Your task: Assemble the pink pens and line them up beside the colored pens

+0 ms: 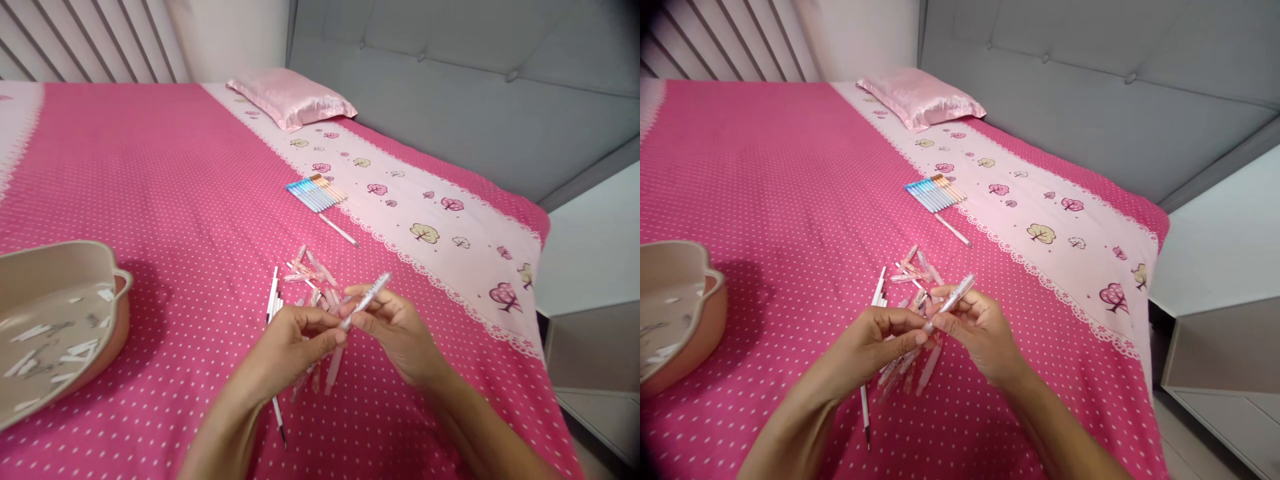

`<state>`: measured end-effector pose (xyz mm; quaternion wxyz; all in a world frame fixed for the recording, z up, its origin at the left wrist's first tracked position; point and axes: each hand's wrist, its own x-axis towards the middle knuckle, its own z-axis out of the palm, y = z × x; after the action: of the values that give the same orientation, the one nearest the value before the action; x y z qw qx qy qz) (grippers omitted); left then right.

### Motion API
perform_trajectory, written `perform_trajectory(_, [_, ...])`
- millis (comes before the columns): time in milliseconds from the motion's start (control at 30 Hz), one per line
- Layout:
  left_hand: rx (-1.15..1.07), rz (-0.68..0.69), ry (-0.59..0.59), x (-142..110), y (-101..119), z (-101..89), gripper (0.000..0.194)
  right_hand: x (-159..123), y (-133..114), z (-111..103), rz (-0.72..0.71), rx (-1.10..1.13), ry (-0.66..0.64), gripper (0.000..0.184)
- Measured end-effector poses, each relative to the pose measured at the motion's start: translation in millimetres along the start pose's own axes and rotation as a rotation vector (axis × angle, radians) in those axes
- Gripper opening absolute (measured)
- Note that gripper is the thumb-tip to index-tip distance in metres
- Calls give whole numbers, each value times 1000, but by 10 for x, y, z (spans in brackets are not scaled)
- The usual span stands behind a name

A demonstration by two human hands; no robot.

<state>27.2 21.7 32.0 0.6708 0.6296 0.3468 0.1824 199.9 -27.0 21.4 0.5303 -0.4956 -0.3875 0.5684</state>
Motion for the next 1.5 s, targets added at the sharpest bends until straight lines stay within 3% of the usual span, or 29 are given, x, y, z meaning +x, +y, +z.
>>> perform_trajectory(200, [91,10,99,12,11,40,16,-10,-13,15,5,-36,-3,27])
perform_trajectory(433, [-24,-22,210,31,69,134,8,-8,3,42,-4,-29,8,28])
perform_trajectory(800, [-436,-42,407,96,-25,107,35,-26,68,116,-43,-203,6,36])
perform_trajectory(1267, [-399,42,384,99,-26,93,29,-29,90,120,-175,-393,70,19])
perform_trajectory(1500, [-187,-5,377,96,-22,42,33,20,100,91,-127,-321,94,20])
